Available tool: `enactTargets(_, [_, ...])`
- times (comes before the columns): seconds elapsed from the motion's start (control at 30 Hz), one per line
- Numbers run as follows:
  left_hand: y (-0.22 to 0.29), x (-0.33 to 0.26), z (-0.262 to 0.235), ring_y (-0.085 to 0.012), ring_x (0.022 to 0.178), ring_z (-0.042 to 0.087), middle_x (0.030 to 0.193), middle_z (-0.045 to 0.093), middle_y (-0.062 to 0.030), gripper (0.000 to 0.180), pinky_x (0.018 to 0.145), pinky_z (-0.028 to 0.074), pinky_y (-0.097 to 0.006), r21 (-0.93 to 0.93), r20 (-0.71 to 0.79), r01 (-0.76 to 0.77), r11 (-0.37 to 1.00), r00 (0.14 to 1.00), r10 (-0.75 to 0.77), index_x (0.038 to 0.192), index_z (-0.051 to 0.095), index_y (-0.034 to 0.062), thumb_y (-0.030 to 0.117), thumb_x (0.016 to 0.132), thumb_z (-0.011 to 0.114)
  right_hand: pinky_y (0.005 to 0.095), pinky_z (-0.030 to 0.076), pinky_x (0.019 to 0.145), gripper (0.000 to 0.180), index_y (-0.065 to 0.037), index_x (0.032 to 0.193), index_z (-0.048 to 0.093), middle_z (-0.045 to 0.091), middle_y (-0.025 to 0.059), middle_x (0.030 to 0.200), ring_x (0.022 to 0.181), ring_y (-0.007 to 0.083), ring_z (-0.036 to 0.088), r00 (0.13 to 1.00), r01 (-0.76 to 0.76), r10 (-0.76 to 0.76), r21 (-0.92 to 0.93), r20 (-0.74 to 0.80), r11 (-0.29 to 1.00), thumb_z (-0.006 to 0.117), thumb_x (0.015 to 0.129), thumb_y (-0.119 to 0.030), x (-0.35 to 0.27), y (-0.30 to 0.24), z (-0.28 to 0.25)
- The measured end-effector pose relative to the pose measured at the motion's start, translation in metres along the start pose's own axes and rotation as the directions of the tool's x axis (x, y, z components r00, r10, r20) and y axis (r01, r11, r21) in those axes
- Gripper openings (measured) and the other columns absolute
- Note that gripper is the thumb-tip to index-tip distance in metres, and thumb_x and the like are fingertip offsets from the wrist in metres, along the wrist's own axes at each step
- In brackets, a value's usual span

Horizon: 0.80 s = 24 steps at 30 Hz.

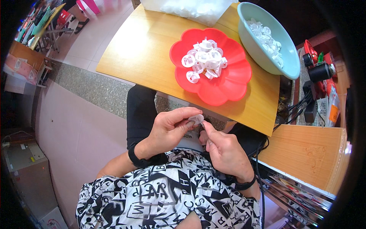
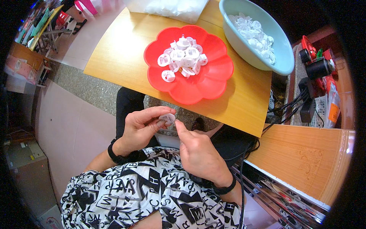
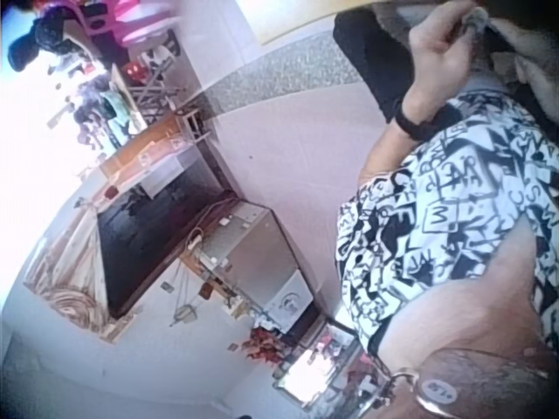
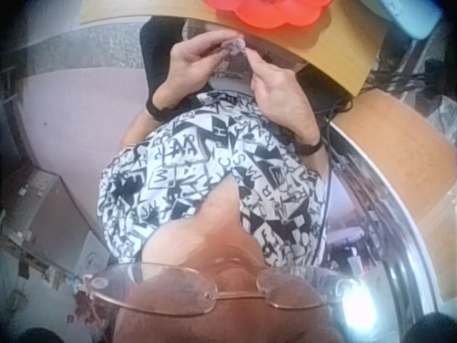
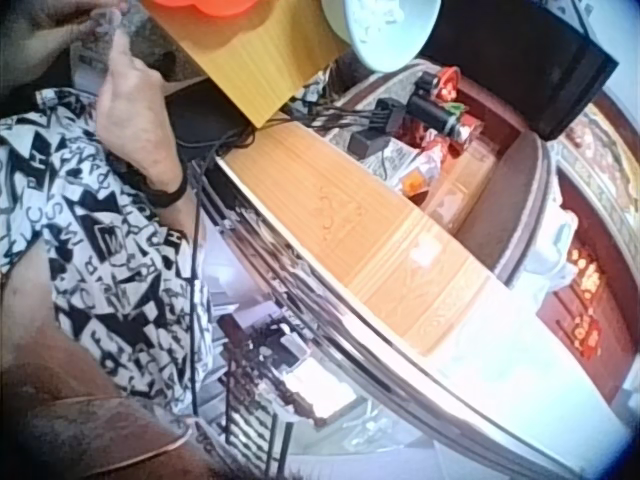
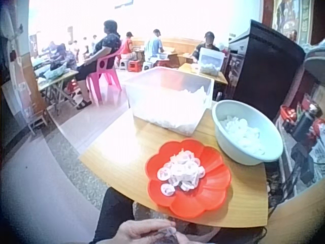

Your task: Trimming excess material from white plastic shoe components using scissors.

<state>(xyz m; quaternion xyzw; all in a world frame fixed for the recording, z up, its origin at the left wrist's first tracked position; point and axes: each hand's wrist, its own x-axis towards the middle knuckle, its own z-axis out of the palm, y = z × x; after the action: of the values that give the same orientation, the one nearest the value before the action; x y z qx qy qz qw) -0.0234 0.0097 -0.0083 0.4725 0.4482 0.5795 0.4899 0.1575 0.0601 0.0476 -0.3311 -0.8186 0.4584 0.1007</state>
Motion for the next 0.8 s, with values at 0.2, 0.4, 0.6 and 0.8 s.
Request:
enactTargets(0.2, [-0.004,0.003,-0.002,-0.0135,0.093,0.060,0.107,0.063,-0.0101,0.025,0.078,0.049,-0.023,0.256,0.002,-0.118,0.960,0.993,0.122,0.110,0.059,-0.0018,-0.004,0.085,0.056,0.0353,0.050,0.062,0.048,0.010,0.125,0.039,0.060,0.0184,0.075,0.065,0.0313,0.061,0.999,0.045,-0.039,-0.199,0.033,0.979,0.044,0.076,0.008,0.009,0.002,0.004])
enactTargets(0.4, [-0.006,0.003,0.003,-0.0144,0.094,0.060,0.109,0.062,-0.0099,0.029,0.080,0.050,-0.026,-0.228,-0.107,0.150,0.962,0.978,-0.177,0.113,0.056,-0.0028,0.003,0.085,0.060,0.0279,0.046,0.054,0.044,0.007,0.129,0.038,0.058,0.0108,0.070,0.056,0.0183,0.055,0.999,-0.014,0.016,0.054,-0.043,0.998,0.043,0.085,0.003,0.007,0.004,0.010])
enactTargets(0.6, [-0.003,0.004,0.004,-0.0159,0.098,0.059,0.110,0.061,-0.0116,0.031,0.085,0.050,-0.028,-0.335,-0.107,0.091,0.938,0.985,-0.134,0.115,0.055,-0.0032,0.002,0.085,0.061,0.0177,0.035,0.046,0.041,0.002,0.133,0.037,0.055,0.0068,0.072,0.050,0.0036,0.038,0.963,-0.250,0.256,0.643,0.086,0.724,0.037,0.093,-0.003,-0.003,-0.005,0.009])
enactTargets(0.8, [-0.003,0.005,0.006,-0.0139,0.090,0.061,0.103,0.063,-0.0100,0.030,0.080,0.051,-0.026,-0.268,-0.100,0.041,0.963,0.993,-0.070,0.115,0.054,-0.0044,-0.003,0.085,0.059,0.0174,0.034,0.045,0.042,0.001,0.135,0.036,0.054,0.0073,0.074,0.050,0.0038,0.038,0.942,-0.309,0.298,0.743,0.154,0.594,0.036,0.093,-0.003,-0.004,-0.003,0.008])
